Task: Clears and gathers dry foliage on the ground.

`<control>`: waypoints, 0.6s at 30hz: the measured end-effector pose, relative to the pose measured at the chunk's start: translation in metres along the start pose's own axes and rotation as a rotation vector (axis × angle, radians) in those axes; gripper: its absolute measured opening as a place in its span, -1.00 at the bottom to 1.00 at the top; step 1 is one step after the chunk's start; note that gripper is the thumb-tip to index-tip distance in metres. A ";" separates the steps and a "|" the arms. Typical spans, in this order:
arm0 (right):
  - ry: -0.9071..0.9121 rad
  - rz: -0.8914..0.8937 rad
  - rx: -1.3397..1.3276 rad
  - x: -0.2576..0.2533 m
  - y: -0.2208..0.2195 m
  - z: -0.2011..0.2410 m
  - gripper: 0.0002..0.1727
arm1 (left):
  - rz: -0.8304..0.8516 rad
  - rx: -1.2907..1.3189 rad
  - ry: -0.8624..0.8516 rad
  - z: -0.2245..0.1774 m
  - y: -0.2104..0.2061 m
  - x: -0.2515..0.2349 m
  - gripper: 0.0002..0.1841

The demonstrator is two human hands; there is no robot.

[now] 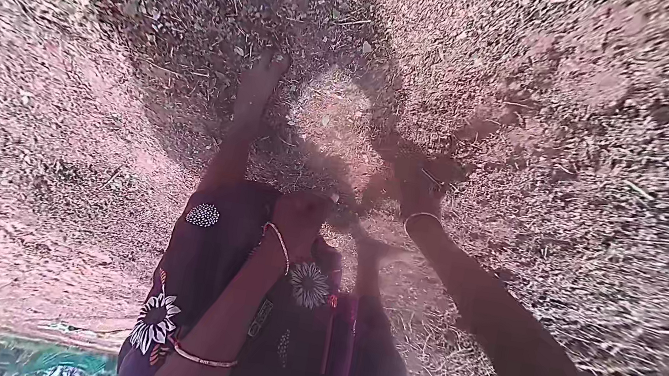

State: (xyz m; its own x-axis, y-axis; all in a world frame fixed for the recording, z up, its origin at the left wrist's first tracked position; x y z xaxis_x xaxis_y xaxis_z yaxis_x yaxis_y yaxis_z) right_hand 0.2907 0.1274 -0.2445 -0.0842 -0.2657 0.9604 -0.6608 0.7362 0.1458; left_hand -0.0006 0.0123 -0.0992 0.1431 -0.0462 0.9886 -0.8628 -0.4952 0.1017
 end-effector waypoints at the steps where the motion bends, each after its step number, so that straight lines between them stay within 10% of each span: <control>1: -0.040 0.023 -0.035 0.012 0.021 -0.007 -0.40 | 0.025 -0.051 -0.013 -0.009 0.002 0.004 -0.68; 4: 0.034 0.074 0.010 0.024 0.090 -0.018 -0.49 | 0.148 -0.309 -0.043 -0.036 0.008 0.016 -0.65; 11: -0.046 -0.452 -0.455 -0.003 0.267 -0.060 -0.42 | 0.307 -0.666 0.007 -0.080 0.034 0.032 -0.54; 18: -0.015 -0.289 -0.844 -0.003 0.187 0.004 -0.52 | 0.326 -0.823 -0.110 -0.070 0.029 0.031 -0.57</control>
State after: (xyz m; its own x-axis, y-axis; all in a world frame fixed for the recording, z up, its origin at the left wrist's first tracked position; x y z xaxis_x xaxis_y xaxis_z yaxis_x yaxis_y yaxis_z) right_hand 0.1639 0.2632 -0.2207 -0.0132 -0.5161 0.8564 0.1107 0.8505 0.5143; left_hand -0.0551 0.0577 -0.0581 -0.1613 -0.1795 0.9704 -0.9376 0.3347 -0.0939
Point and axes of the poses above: each hand's wrist, its own x-axis away from the middle knuckle, its own y-axis out of the back of the hand, z = x × y, the point moved 10 cm from there along -x, towards the middle knuckle, and after that the axes turned 9 degrees about -z, right-handed, at the moved point
